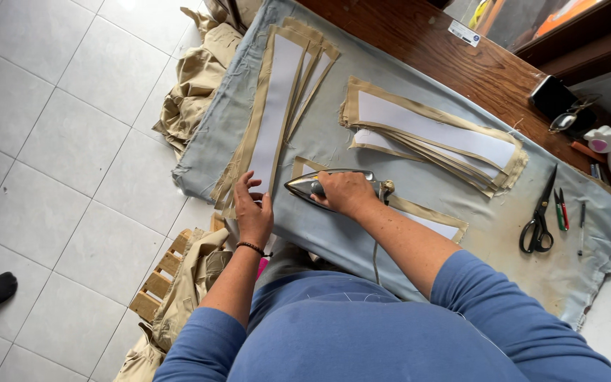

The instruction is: The person irons several rectangular fabric pieces on an ironing board. They pick up each piece, press it with an iron, and place it in a growing stack on the board. The process is repeated for multiple pieces throughout the clip.

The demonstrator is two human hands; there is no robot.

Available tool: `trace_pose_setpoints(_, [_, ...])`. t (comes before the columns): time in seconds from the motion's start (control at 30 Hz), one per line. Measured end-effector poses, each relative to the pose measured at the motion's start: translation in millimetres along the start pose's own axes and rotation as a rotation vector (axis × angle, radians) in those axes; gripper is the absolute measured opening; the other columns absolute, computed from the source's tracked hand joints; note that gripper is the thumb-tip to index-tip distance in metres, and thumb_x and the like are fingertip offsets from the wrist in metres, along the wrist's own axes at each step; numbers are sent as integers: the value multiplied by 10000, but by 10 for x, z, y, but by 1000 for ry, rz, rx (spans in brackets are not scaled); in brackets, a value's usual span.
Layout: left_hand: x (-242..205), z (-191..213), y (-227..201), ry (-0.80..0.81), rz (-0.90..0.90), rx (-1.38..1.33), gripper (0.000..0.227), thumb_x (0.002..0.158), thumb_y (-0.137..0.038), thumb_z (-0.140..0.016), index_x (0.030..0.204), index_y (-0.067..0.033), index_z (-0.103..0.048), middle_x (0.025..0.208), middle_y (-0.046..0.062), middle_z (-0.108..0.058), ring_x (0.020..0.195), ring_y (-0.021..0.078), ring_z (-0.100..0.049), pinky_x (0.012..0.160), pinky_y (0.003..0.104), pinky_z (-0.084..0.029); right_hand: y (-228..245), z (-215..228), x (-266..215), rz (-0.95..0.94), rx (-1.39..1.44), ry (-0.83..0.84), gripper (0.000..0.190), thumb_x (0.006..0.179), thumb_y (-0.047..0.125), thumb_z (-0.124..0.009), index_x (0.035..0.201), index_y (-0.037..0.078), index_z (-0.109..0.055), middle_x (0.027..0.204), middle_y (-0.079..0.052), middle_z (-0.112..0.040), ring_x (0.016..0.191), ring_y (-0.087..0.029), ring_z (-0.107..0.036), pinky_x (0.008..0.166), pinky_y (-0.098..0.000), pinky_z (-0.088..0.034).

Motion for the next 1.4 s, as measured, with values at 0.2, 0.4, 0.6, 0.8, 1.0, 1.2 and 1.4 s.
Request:
trace_pose_setpoints(0.2, [1,-56,93,-4,-35,1,484,936,29,-600,1371,-134,-465,1200,106,-537,923,312,-717,723,351,-627,-17,-68,-8,2,19,34,446,904,589,-583,992,151,-574,853,-125,-744,864,-354,-759,755,-513,-599])
trace_pose_setpoints(0.4, [90,-236,306,48,-80,107,285,930,-17,-642,1169,-171,-631,1101,17,-549,892,213,-710,688,269,-631,4,-28,-183,-67,105,62,414,933,548,-573,980,136,-569,852,-149,-739,857,-368,-758,745,-520,-596])
trace_pose_setpoints(0.6, [51,-510,316,218,-119,309,237,936,-34,-628,1014,-222,-751,1120,-46,-617,1060,200,-684,885,314,-597,-252,-157,-407,-136,112,11,460,936,589,-554,961,129,-557,818,-145,-728,836,-370,-756,742,-520,-597])
trace_pose_setpoints(0.8, [-148,-718,-15,267,-646,712,454,866,-9,-625,1260,-227,-684,1361,-14,-606,1276,228,-547,938,351,-521,-518,-62,-730,-142,76,2,460,913,595,-592,946,137,-570,808,-121,-736,844,-340,-762,746,-500,-603])
trace_pose_setpoints(1.0, [-312,-719,-109,317,-680,918,484,919,-192,-612,1402,-227,-607,1534,8,-481,1398,216,-440,1040,375,-417,-868,-262,-929,-248,47,-22,531,881,678,-552,925,150,-590,791,-112,-739,839,-330,-762,740,-495,-602])
trace_pose_setpoints(1.2, [-341,-709,-136,317,-651,930,492,947,-216,-620,1437,-238,-587,1557,6,-477,1422,214,-440,1075,373,-407,-1008,-184,-1182,-277,33,-26,502,858,667,-587,935,173,-615,802,-94,-745,850,-312,-765,752,-475,-605])
trace_pose_setpoints(1.4, [-358,-754,-29,292,-629,942,529,931,-214,-635,1453,-257,-563,1568,-19,-449,1444,199,-413,1089,371,-392,-1290,-431,-1374,-253,-29,-97,487,814,707,-600,893,227,-605,728,-54,-719,778,-270,-761,715,-434,-607])
Point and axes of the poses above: each hand's wrist, its own x-axis towards the middle knuckle, its own z-axis out of the back of the hand, y = z × x, the point moved 5 cm from there along x, towards the middle knuckle
